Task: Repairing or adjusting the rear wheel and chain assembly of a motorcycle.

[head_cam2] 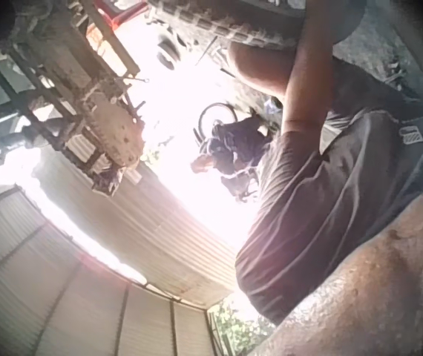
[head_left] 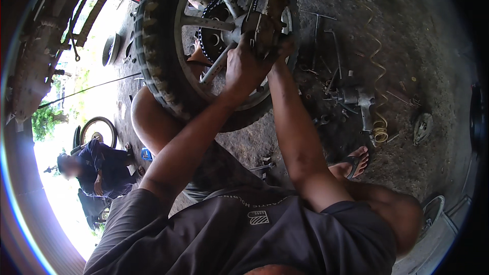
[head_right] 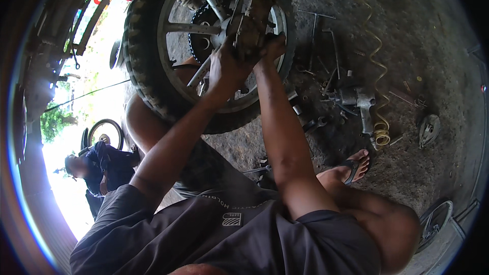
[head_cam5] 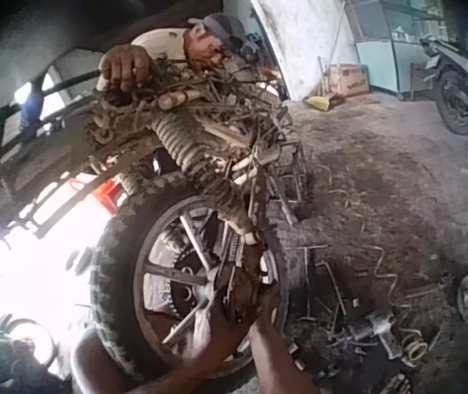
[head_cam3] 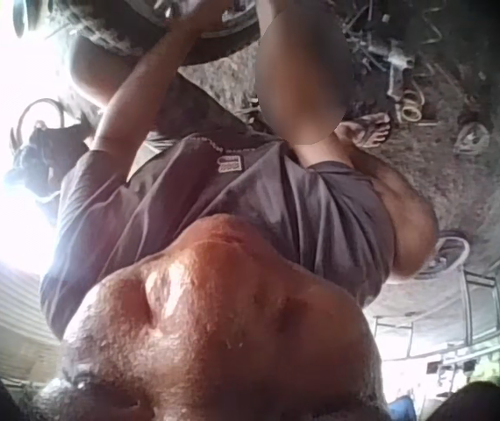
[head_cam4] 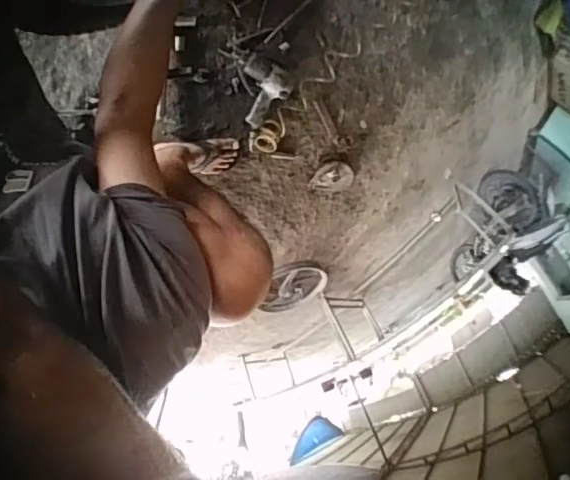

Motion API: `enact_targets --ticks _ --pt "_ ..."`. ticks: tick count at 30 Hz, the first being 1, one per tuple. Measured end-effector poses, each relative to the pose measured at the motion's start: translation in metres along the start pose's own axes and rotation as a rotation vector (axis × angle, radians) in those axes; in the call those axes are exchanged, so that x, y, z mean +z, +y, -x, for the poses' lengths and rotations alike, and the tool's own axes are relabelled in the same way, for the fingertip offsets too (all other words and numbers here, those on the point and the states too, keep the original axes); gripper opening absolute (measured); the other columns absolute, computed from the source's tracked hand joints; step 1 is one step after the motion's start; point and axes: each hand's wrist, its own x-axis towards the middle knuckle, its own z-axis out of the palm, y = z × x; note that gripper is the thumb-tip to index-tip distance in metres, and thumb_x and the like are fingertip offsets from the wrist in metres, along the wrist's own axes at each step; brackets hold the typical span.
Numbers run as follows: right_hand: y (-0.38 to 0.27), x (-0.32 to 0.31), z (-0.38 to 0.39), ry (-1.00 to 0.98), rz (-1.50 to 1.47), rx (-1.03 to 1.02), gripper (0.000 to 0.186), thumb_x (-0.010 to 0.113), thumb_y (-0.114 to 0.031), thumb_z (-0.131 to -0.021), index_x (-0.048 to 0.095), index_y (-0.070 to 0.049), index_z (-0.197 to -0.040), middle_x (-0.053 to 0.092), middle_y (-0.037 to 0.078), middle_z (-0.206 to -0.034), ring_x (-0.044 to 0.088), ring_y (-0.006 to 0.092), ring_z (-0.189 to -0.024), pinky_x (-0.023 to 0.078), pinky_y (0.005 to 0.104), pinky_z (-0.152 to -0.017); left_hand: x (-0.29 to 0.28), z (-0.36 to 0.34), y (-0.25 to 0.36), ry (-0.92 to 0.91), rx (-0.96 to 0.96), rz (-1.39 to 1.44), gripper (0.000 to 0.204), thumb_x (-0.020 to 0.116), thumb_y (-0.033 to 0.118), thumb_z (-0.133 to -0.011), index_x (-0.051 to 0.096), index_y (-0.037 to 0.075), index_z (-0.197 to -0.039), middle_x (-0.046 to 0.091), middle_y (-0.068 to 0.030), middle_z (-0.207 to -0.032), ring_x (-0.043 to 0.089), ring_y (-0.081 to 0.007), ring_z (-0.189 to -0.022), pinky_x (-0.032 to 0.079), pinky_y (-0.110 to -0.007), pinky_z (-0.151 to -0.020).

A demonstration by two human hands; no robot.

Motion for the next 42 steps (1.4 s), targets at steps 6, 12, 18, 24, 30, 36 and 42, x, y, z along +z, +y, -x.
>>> enact_targets --ticks 6,12,18,24,30,36,42 --pt "0.049 0.013 0.069 0.042 0.893 -0.417 0.037 0.052 -0.028 -0.097 0.056 0.006 -0.083 0.061 0.012 -0.079 0.058 0.0211 -0.067 0.049 0.0408 -0.059 -0.025 0.024 -0.038 -0.007 -0.178 0.048 0.067 0.075 0.044 -0.082 0.054 0.003 -0.131 0.070 -0.0232 -0.084 0.071 -0.0367 -0.076 0.054 -0.044 -0.068" --pt "0.021 0.055 0.103 0.052 1.661 -0.867 0.040 0.050 -0.029 -0.097 0.056 0.007 -0.082 0.062 0.012 -0.080 0.058 0.0209 -0.068 0.048 0.0407 -0.059 -0.016 0.030 -0.038 -0.040 -0.153 0.112 0.062 0.069 0.035 -0.086 0.051 0.001 -0.135 0.070 -0.0216 -0.080 0.071 -0.0351 -0.071 0.054 -0.043 -0.066" --pt "0.029 0.057 0.083 -0.015 0.924 -0.458 0.042 0.049 -0.029 -0.099 0.061 0.007 -0.081 0.067 0.014 -0.084 0.060 0.0205 -0.067 0.050 0.0392 -0.059 -0.009 0.036 -0.053 0.034 -0.041 0.118 0.071 0.071 0.030 -0.082 0.042 -0.008 -0.136 0.069 -0.0227 -0.085 0.071 -0.0383 -0.076 0.056 -0.044 -0.068" --pt "0.004 0.040 0.090 -0.572 1.018 -0.630 0.033 0.058 -0.022 -0.095 0.060 0.006 -0.114 0.070 0.013 -0.095 0.064 0.0193 -0.069 0.054 0.0327 -0.060 0.002 0.033 -0.052 0.085 0.026 0.244 0.065 0.074 0.031 -0.083 0.045 -0.001 -0.133 0.070 -0.0196 -0.090 0.071 -0.0322 -0.078 0.054 -0.041 -0.070" --pt "0.000 0.051 0.126 -0.520 1.763 -0.613 0.064 0.070 -0.012 -0.083 0.048 -0.005 -0.143 0.071 0.008 -0.110 0.069 0.0189 -0.083 0.057 0.0311 -0.068 0.008 0.036 -0.056 0.136 0.078 0.073 0.060 0.072 0.024 -0.082 0.046 0.002 -0.131 0.067 -0.0217 -0.102 0.066 -0.0425 -0.090 0.053 -0.048 -0.074" --pt "-0.001 0.050 0.131 -0.570 1.221 -0.401 0.055 0.067 -0.010 -0.076 0.057 0.002 -0.128 0.072 0.012 -0.103 0.068 0.0161 -0.087 0.057 0.0324 -0.069 0.008 0.033 -0.050 0.155 0.024 0.084 0.050 0.070 0.021 -0.082 0.051 0.001 -0.124 0.066 -0.0241 -0.102 0.066 -0.0451 -0.086 0.054 -0.050 -0.072" --pt "0.016 0.040 0.131 -0.578 0.838 -0.358 0.039 0.064 -0.013 -0.080 0.063 0.002 -0.116 0.070 0.008 -0.091 0.066 0.0141 -0.073 0.055 0.0294 -0.059 0.004 0.031 -0.057 0.173 0.092 0.121 0.053 0.072 0.022 -0.079 0.051 0.002 -0.123 0.068 -0.0239 -0.088 0.067 -0.0454 -0.083 0.054 -0.050 -0.070"
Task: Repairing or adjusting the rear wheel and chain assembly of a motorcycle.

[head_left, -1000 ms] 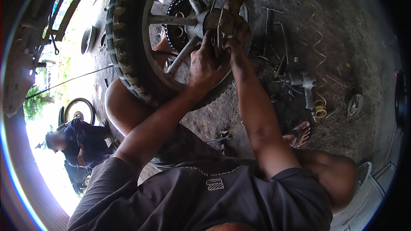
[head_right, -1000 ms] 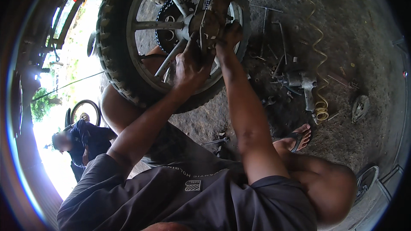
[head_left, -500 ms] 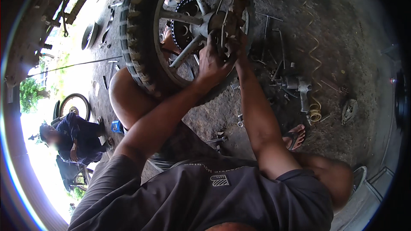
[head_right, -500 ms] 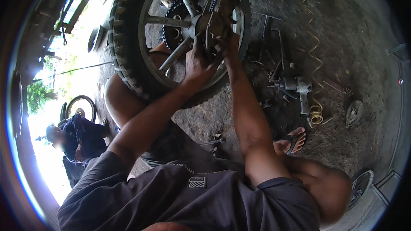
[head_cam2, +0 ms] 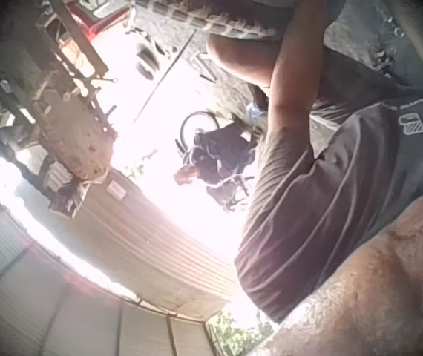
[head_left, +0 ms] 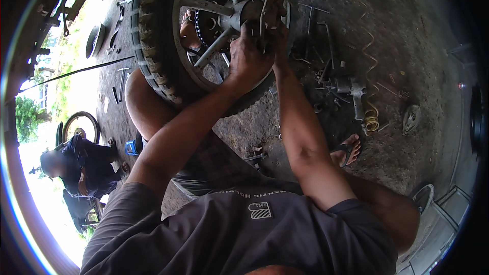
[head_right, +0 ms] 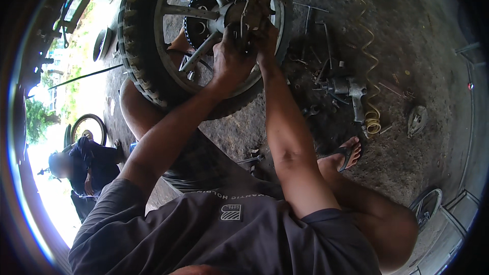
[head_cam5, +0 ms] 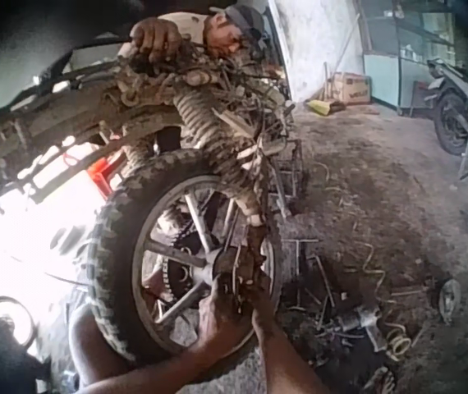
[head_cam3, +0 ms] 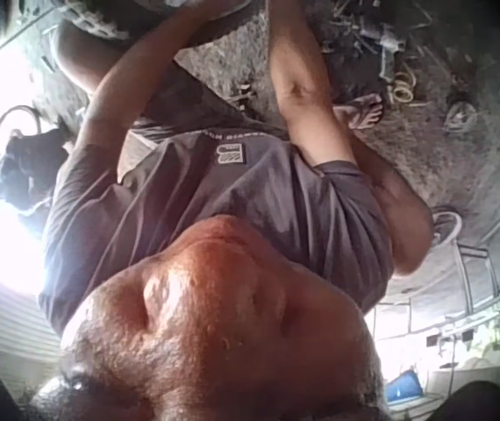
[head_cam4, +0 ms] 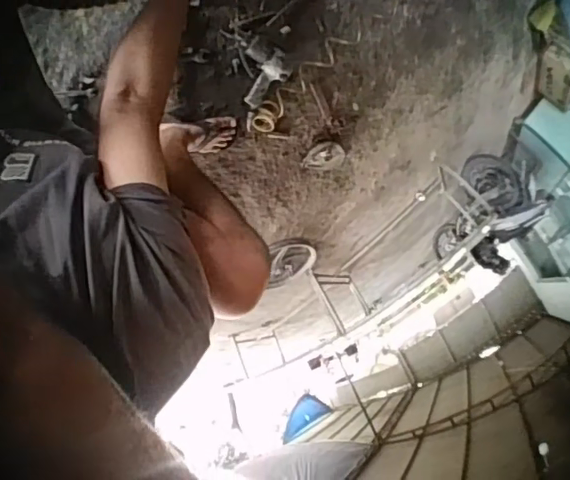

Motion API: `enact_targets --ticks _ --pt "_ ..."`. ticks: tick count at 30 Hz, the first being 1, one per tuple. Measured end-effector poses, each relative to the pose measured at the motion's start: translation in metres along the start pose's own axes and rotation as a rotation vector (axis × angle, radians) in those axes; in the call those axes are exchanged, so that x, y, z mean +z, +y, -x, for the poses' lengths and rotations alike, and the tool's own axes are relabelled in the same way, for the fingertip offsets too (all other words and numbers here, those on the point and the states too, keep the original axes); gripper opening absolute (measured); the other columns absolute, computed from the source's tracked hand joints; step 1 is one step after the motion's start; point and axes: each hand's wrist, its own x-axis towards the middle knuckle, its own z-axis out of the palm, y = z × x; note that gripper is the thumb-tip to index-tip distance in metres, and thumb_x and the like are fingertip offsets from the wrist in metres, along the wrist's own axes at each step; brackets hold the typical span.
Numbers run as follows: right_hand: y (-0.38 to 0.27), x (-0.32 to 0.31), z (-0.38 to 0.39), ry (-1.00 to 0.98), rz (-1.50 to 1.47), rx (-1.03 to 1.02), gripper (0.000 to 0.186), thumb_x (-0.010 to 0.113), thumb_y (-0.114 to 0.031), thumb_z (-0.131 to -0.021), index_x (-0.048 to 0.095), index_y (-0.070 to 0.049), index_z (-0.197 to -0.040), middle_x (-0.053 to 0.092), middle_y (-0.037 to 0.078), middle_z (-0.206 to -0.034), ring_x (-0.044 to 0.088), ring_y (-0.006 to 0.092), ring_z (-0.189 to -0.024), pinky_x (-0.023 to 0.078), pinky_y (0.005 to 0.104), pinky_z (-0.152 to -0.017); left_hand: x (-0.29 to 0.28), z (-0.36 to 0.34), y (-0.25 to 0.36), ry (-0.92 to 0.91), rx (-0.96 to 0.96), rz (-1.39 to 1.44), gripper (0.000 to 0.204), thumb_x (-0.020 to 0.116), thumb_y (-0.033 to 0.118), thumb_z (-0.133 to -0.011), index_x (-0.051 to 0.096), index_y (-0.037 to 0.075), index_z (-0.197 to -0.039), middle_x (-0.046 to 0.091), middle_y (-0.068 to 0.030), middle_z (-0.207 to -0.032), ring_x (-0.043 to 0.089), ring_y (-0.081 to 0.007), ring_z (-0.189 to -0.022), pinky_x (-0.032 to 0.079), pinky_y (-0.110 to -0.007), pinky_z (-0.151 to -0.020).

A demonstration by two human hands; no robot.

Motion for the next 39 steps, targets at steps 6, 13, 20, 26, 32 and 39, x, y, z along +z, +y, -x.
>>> enact_targets --ticks 6,13,20,26,32,39 --pt "0.026 -0.007 0.002 0.237 -0.201 0.294 0.032 0.063 -0.020 -0.086 0.067 0.001 -0.110 0.071 0.009 -0.095 0.067 0.0134 -0.087 0.056 0.0302 -0.071 -0.002 -0.009 0.000 0.005 -0.017 -0.082 0.049 0.074 0.020 -0.073 0.052 0.002 -0.114 0.068 -0.0227 -0.084 0.067 -0.0443 -0.081 0.053 -0.049 -0.071" --pt "0.010 0.018 0.035 0.147 1.006 -0.055 0.040 0.057 -0.041 -0.093 0.066 -0.007 -0.113 0.071 0.019 -0.099 0.070 0.0328 -0.095 0.055 0.0454 -0.079 -0.020 -0.033 0.012 -0.142 -0.117 -0.235 0.061 0.077 0.043 -0.073 0.059 0.004 -0.116 0.069 -0.0239 -0.092 0.066 -0.0447 -0.089 0.052 -0.050 -0.080" --pt "0.012 0.019 0.033 0.181 1.178 0.037 0.042 0.055 -0.043 -0.094 0.066 -0.007 -0.111 0.071 0.020 -0.096 0.070 0.0364 -0.092 0.055 0.0477 -0.076 -0.029 -0.058 0.015 -0.340 -0.081 -0.294 0.061 0.077 0.049 -0.071 0.064 -0.001 -0.103 0.067 -0.0279 -0.091 0.065 -0.0463 -0.085 0.055 -0.050 -0.076" --pt "0.016 0.028 0.050 0.215 1.127 0.068 0.046 0.050 -0.047 -0.095 0.065 -0.007 -0.111 0.070 0.021 -0.090 0.068 0.0430 -0.085 0.053 0.0528 -0.071 -0.030 -0.049 -0.010 -0.405 0.471 -0.709 0.038 0.072 0.017 -0.074 0.064 0.005 -0.109 0.065 -0.0244 -0.108 0.065 -0.0422 -0.092 0.052 -0.052 -0.075" --pt "-0.016 0.045 0.048 0.263 0.944 0.183 0.045 0.044 -0.042 -0.100 0.067 -0.005 -0.106 0.070 0.022 -0.091 0.067 0.0440 -0.088 0.053 0.0518 -0.073 -0.044 -0.066 -0.018 -0.272 0.784 -0.584 0.018 0.064 0.013 -0.077 0.063 0.005 -0.093 0.062 -0.0172 -0.086 0.065 -0.0359 -0.079 0.054 -0.045 -0.063" --pt "-0.033 0.058 0.045 0.366 0.948 -0.032 0.043 0.053 -0.043 -0.095 0.067 -0.002 -0.099 0.068 0.024 -0.085 0.066 0.0441 -0.084 0.051 0.0537 -0.071 -0.046 -0.101 0.010 -0.595 -0.521 0.172 0.053 0.056 0.050 -0.092 0.067 -0.002 -0.097 0.066 -0.0160 -0.068 0.069 -0.0240 -0.068 0.054 -0.042 -0.066"
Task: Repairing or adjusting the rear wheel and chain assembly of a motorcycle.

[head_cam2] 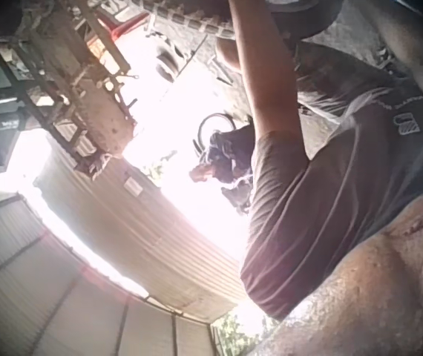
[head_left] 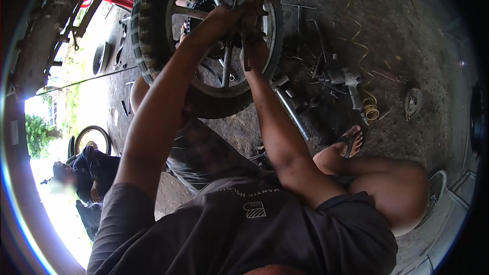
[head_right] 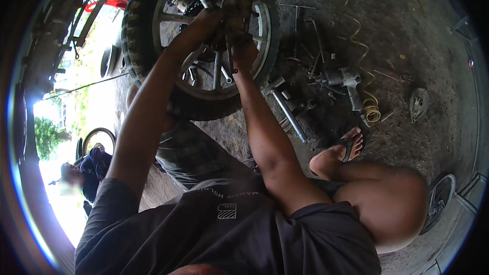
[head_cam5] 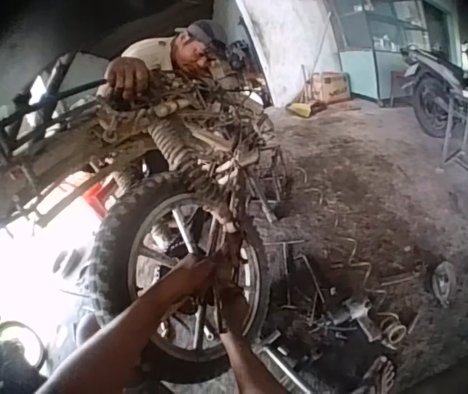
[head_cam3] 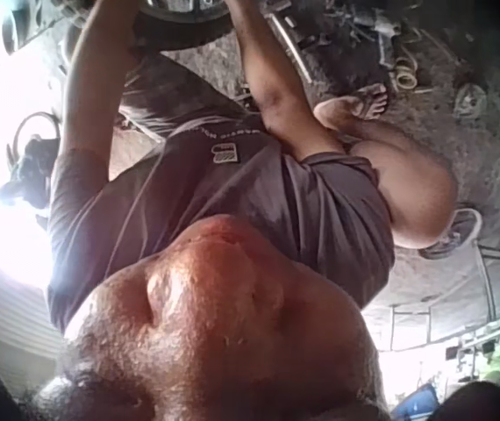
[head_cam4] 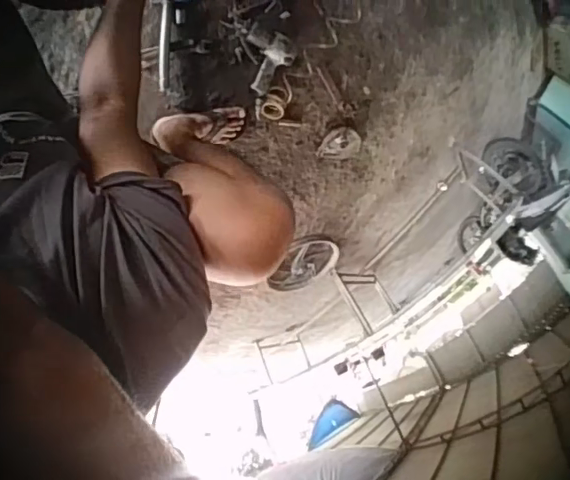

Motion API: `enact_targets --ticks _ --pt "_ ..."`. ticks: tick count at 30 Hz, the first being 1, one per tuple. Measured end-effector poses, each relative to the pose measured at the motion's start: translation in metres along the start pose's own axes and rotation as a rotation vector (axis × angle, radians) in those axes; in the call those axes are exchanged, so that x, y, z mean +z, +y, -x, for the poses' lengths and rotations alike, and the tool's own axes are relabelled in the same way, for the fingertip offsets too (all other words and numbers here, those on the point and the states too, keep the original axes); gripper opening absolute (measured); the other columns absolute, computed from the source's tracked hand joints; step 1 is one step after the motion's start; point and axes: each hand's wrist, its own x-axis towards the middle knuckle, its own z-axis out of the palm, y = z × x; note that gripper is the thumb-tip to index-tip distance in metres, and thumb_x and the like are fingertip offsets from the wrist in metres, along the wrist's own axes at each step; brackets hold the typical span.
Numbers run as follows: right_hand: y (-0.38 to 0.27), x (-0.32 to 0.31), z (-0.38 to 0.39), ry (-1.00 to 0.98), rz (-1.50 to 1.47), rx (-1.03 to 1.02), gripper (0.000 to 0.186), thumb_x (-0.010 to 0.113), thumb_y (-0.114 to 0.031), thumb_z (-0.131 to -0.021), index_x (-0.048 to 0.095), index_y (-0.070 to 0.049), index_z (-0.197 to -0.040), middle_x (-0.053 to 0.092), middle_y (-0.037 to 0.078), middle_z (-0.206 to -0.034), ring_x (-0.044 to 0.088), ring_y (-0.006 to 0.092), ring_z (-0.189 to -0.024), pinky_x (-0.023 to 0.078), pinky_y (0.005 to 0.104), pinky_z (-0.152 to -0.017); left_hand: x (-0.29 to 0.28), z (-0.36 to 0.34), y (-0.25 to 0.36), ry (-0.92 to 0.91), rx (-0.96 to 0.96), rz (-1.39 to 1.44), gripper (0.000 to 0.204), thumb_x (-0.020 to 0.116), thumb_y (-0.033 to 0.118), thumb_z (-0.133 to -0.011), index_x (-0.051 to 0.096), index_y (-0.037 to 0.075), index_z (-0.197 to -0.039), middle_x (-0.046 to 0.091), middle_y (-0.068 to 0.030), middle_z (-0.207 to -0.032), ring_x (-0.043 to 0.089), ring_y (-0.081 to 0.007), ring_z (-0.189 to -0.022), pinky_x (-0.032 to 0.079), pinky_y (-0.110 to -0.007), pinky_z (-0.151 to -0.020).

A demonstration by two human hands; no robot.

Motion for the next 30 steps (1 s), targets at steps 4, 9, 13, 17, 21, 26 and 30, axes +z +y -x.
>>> enact_targets --ticks 4,9,13,17,21,26,30 --pt "0.018 0.012 -0.003 0.158 -0.102 -0.122 0.036 0.061 -0.038 -0.092 0.068 -0.004 -0.102 0.069 0.022 -0.087 0.067 0.0429 -0.085 0.054 0.0497 -0.071 0.014 0.001 -0.005 0.082 0.218 -0.443 0.055 0.066 0.050 -0.085 0.067 -0.001 -0.107 0.072 -0.0188 -0.084 0.072 -0.0277 -0.076 0.056 -0.040 -0.071" --pt "0.033 0.012 -0.002 0.101 -0.125 -0.105 0.034 0.055 -0.034 -0.094 0.071 -0.005 -0.097 0.071 0.021 -0.082 0.070 0.0400 -0.081 0.055 0.0473 -0.068 0.029 0.023 -0.023 0.293 0.433 -0.536 0.056 0.070 0.046 -0.084 0.062 0.005 -0.122 0.071 -0.0233 -0.096 0.071 -0.0326 -0.093 0.055 -0.043 -0.078" --pt "0.054 0.005 -0.024 0.040 -0.169 -0.265 0.034 0.053 -0.033 -0.096 0.070 -0.004 -0.098 0.071 0.020 -0.079 0.071 0.0385 -0.077 0.054 0.0466 -0.063 0.037 0.013 -0.057 0.379 1.008 -1.164 0.037 0.059 0.016 -0.087 0.060 0.009 -0.123 0.057 -0.0241 -0.106 0.062 -0.0388 -0.094 0.053 -0.048 -0.066" --pt "0.043 0.018 -0.028 -0.155 -0.311 -0.243 0.037 0.051 -0.034 -0.098 0.069 -0.002 -0.099 0.070 0.020 -0.076 0.071 0.0372 -0.074 0.054 0.0444 -0.061 0.035 -0.002 -0.095 0.510 0.965 -1.221 0.034 0.060 0.016 -0.085 0.061 0.007 -0.119 0.057 -0.0249 -0.103 0.062 -0.0368 -0.091 0.051 -0.045 -0.059" --pt "0.040 0.002 -0.019 -0.054 -0.296 -0.205 0.038 0.049 -0.033 -0.100 0.069 -0.001 -0.098 0.070 0.019 -0.078 0.071 0.0359 -0.076 0.054 0.0419 -0.062 0.047 0.022 -0.061 0.435 0.893 -0.850 0.033 0.059 0.017 -0.086 0.062 0.007 -0.117 0.057 -0.0233 -0.102 0.061 -0.0359 -0.090 0.048 -0.045 -0.056" --pt "0.036 0.004 -0.011 -0.029 -0.151 -0.123 0.034 0.047 -0.028 -0.101 0.069 -0.002 -0.099 0.071 0.019 -0.083 0.071 0.0365 -0.081 0.054 0.0423 -0.066 0.028 0.016 -0.060 0.364 0.994 -1.117 0.045 0.066 0.014 -0.082 0.060 0.014 -0.126 0.058 -0.0240 -0.114 0.064 -0.0402 -0.090 0.052 -0.049 -0.068" --pt "0.027 0.006 -0.003 -0.053 -0.202 0.000 0.032 0.045 -0.024 -0.101 0.068 -0.003 -0.096 0.070 0.021 -0.084 0.070 0.0386 -0.081 0.054 0.0469 -0.069 0.027 0.009 -0.054 0.304 0.656 -0.771 0.044 0.067 0.013 -0.083 0.061 0.015 -0.127 0.058 -0.0253 -0.118 0.064 -0.0431 -0.090 0.053 -0.050 -0.069"
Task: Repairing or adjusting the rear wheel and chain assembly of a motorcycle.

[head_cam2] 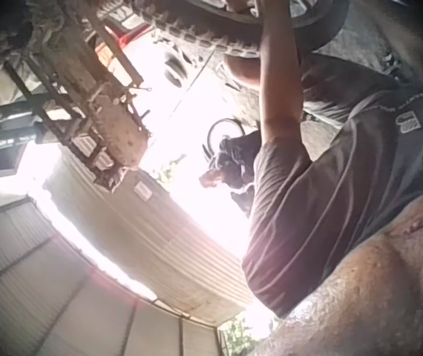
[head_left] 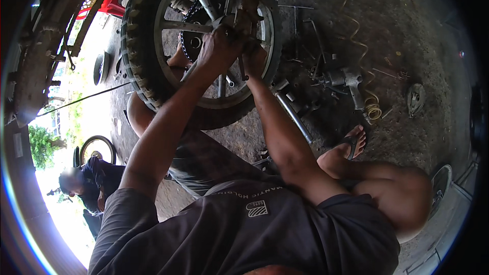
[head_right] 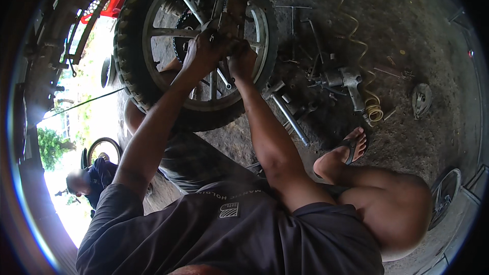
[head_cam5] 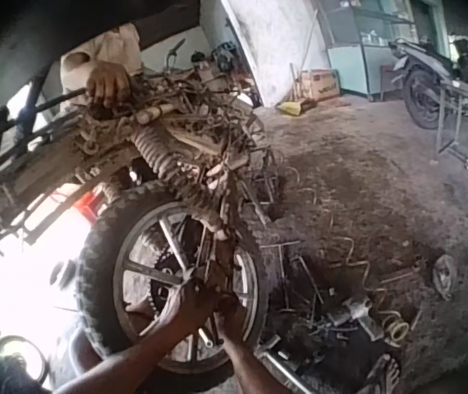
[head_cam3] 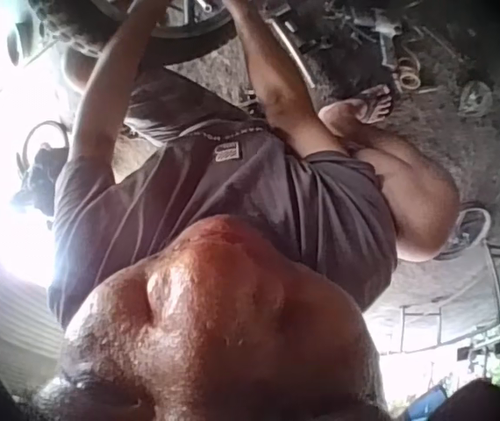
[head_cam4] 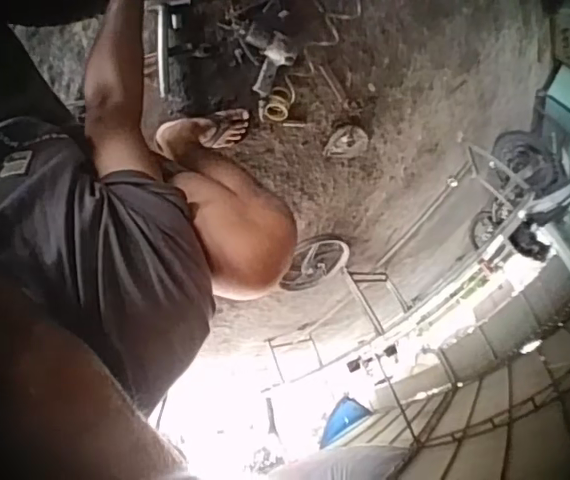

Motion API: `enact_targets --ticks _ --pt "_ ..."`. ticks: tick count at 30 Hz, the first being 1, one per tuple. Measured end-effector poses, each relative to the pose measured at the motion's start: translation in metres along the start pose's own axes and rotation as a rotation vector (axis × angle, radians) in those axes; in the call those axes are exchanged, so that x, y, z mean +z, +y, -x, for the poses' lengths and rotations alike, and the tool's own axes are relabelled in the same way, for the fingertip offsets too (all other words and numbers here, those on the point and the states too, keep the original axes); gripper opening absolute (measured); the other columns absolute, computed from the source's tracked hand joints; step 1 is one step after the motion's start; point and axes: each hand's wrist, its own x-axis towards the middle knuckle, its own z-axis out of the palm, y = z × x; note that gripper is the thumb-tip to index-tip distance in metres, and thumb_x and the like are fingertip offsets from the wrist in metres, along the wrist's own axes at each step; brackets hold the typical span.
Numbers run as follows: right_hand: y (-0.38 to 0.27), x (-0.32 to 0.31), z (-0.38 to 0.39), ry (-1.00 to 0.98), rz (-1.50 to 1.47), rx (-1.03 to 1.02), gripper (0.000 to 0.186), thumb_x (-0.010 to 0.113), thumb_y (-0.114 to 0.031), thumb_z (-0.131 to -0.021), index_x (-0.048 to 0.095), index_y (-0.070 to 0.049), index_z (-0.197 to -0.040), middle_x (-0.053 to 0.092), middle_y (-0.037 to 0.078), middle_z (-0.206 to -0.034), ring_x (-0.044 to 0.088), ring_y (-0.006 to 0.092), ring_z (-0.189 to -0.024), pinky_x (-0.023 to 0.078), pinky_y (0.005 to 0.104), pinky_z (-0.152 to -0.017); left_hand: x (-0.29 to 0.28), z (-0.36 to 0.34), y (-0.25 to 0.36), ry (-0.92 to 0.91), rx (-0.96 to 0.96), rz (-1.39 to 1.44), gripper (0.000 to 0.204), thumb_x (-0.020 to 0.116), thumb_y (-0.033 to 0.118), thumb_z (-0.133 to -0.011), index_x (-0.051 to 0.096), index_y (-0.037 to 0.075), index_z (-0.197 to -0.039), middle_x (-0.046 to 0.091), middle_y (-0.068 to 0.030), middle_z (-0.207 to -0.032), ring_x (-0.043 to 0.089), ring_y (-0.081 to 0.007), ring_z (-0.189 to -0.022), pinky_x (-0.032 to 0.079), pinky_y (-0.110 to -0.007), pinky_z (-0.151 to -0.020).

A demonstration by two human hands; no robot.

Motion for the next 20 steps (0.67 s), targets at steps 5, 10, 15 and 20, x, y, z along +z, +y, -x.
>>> enact_targets --ticks 5,10,15,20 --pt "0.002 0.006 0.002 0.103 0.290 -0.031 0.032 0.048 -0.027 -0.099 0.066 -0.002 -0.093 0.068 0.023 -0.083 0.067 0.0435 -0.082 0.053 0.0498 -0.068 -0.024 -0.022 0.026 -0.131 -0.317 0.225 0.043 0.069 0.035 -0.087 0.063 0.013 -0.124 0.069 -0.0211 -0.104 0.069 -0.0370 -0.093 0.054 -0.044 -0.078" --pt "0.003 0.010 0.005 0.133 0.154 -0.066 0.033 0.048 -0.029 -0.098 0.066 -0.001 -0.094 0.067 0.024 -0.082 0.066 0.0450 -0.081 0.052 0.0510 -0.066 -0.023 -0.016 0.027 -0.101 -0.340 0.164 0.050 0.065 0.045 -0.089 0.063 0.009 -0.125 0.071 -0.0212 -0.097 0.069 -0.0377 -0.095 0.053 -0.045 -0.083" --pt "0.024 0.007 -0.006 0.125 0.044 -0.220 0.035 0.048 -0.031 -0.097 0.066 -0.001 -0.093 0.068 0.024 -0.081 0.067 0.0444 -0.080 0.052 0.0506 -0.065 -0.017 0.003 0.040 -0.036 -0.324 0.159 0.048 0.061 0.043 -0.093 0.058 0.008 -0.126 0.068 -0.0227 -0.106 0.067 -0.0394 -0.098 0.051 -0.050 -0.083" --pt "0.051 -0.001 -0.037 -0.190 -0.014 -0.232 0.038 0.060 -0.035 -0.090 0.066 -0.001 -0.108 0.069 0.025 -0.086 0.070 0.0414 -0.080 0.054 0.0490 -0.067 0.007 0.021 0.029 -0.040 0.098 -0.344 0.064 0.060 0.044 -0.094 0.039 0.013 -0.146 0.038 -0.0260 -0.150 0.065 -0.0507 -0.098 0.051 -0.058 -0.083"
